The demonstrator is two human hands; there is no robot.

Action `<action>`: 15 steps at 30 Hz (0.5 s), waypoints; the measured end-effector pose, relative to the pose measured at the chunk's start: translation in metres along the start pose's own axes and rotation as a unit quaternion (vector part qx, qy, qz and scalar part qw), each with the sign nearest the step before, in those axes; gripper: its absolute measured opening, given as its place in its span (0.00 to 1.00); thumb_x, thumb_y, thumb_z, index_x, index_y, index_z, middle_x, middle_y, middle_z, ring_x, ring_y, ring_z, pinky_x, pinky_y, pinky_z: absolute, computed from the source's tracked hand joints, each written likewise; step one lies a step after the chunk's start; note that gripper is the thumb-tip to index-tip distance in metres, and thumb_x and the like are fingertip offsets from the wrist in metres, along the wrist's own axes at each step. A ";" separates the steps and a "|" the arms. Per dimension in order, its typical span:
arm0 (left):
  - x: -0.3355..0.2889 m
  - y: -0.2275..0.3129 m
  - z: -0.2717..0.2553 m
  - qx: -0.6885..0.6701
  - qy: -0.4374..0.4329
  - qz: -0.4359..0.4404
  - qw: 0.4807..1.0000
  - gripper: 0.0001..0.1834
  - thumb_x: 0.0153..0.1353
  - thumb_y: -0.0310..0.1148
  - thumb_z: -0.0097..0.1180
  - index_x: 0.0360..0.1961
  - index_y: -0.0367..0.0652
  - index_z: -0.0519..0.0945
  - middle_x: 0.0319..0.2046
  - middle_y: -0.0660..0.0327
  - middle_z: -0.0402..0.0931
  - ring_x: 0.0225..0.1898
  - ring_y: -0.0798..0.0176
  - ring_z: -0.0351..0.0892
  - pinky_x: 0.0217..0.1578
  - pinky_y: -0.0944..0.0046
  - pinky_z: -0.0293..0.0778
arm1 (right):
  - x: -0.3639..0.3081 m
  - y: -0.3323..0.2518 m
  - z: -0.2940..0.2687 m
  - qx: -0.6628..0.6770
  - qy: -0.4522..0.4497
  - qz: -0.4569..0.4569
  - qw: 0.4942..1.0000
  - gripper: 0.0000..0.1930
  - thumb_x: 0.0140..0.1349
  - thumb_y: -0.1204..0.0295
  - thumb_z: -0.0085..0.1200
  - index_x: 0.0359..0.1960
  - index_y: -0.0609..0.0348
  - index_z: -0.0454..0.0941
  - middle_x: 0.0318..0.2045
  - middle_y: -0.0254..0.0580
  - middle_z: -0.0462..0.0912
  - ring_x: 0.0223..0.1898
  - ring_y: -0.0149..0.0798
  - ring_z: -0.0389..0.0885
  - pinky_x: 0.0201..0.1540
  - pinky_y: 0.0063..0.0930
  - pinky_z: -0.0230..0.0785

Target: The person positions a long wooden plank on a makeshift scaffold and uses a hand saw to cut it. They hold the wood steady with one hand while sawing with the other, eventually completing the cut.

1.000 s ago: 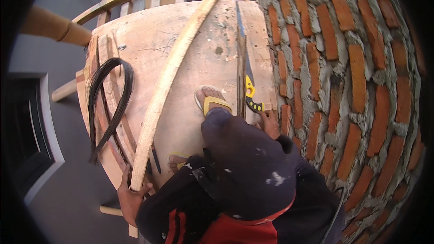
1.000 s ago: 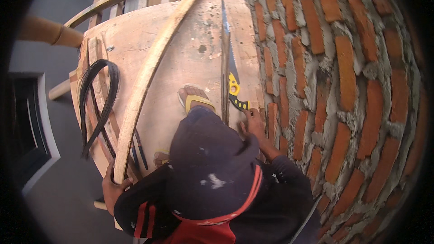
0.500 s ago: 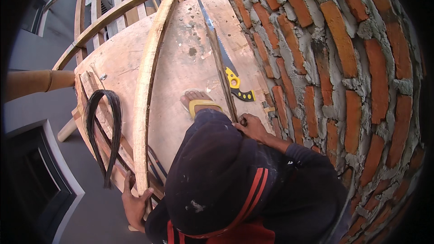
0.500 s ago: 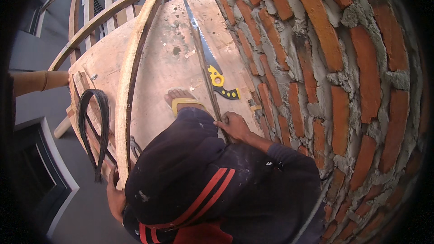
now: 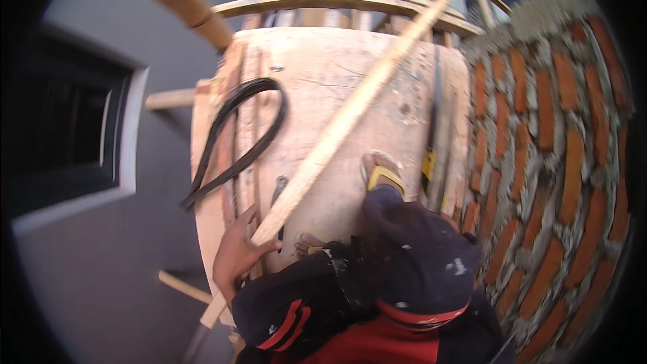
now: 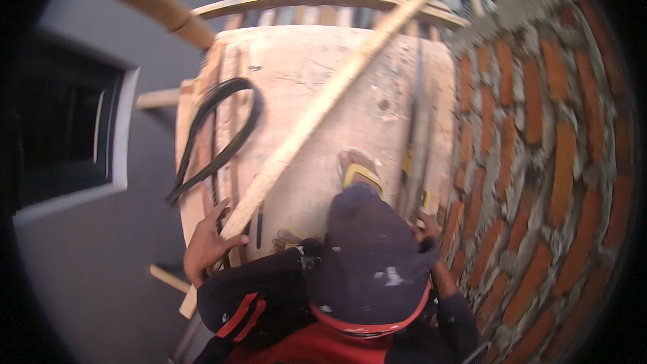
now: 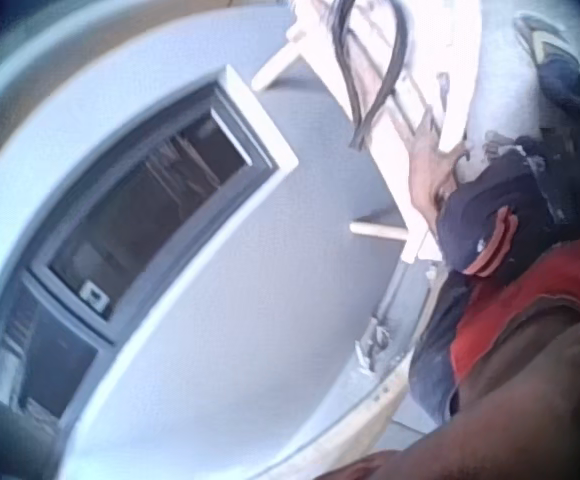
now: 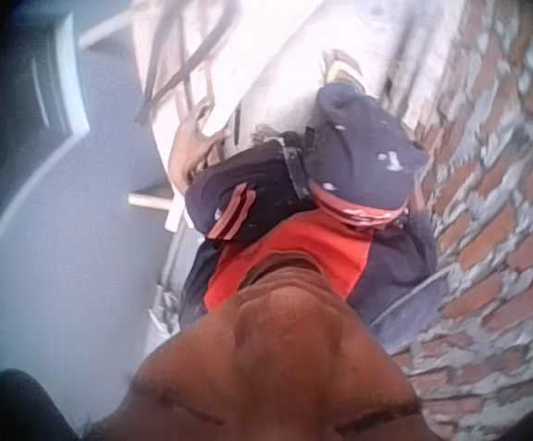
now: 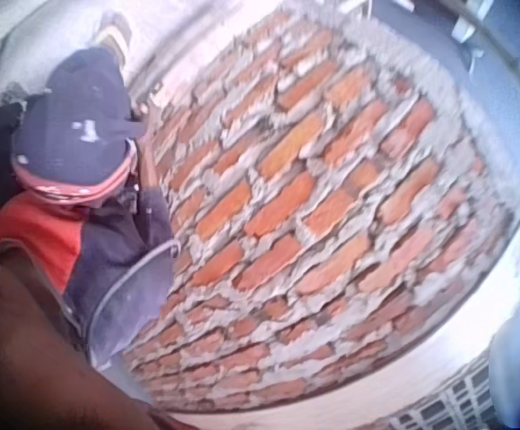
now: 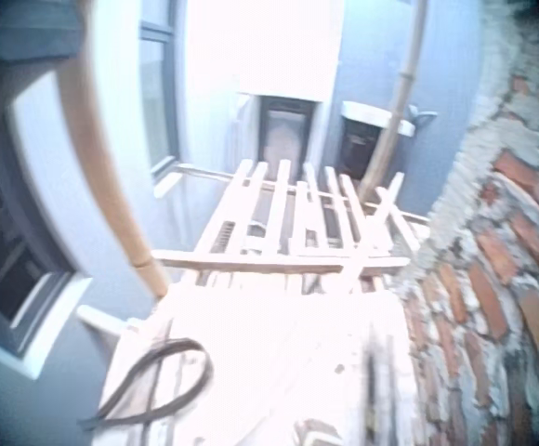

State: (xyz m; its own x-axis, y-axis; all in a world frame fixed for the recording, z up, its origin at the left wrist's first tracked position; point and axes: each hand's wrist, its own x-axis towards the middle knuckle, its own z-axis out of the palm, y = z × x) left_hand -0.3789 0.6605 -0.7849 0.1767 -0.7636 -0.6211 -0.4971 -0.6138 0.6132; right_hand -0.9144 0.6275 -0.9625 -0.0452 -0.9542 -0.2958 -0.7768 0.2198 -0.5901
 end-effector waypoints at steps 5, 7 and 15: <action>0.000 -0.009 0.000 -0.050 -0.004 0.004 0.999 0.51 0.40 0.46 0.75 0.64 0.35 0.66 0.58 0.42 0.71 0.61 0.47 0.69 0.61 0.57 0.64 | 0.012 -0.068 -0.092 0.173 -0.017 0.176 0.969 0.33 0.61 0.57 0.61 0.58 0.73 0.69 0.48 0.50 0.77 0.49 0.40 0.75 0.53 0.35 0.66; -0.007 -0.012 -0.003 -0.060 0.003 0.001 0.998 0.50 0.40 0.45 0.76 0.64 0.37 0.67 0.59 0.42 0.69 0.62 0.48 0.68 0.62 0.56 0.63 | 0.033 -0.111 -0.126 0.058 0.067 0.140 0.986 0.33 0.62 0.58 0.59 0.61 0.72 0.66 0.55 0.55 0.73 0.54 0.44 0.73 0.57 0.36 0.64; 0.000 -0.007 -0.009 0.003 -0.002 0.067 0.998 0.50 0.45 0.53 0.70 0.65 0.38 0.64 0.57 0.40 0.70 0.59 0.41 0.70 0.60 0.53 0.64 | 0.127 -0.284 -0.334 -0.089 0.331 -0.095 0.935 0.38 0.63 0.46 0.51 0.65 0.64 0.64 0.58 0.58 0.72 0.62 0.54 0.68 0.65 0.42 0.57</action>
State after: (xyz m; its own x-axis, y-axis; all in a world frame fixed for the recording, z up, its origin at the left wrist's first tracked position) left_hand -0.3675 0.6629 -0.7845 0.1051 -0.8382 -0.5351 -0.5211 -0.5047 0.6883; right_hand -0.9096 0.3756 -0.5817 -0.2283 -0.9021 0.3662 -0.9002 0.0523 -0.4323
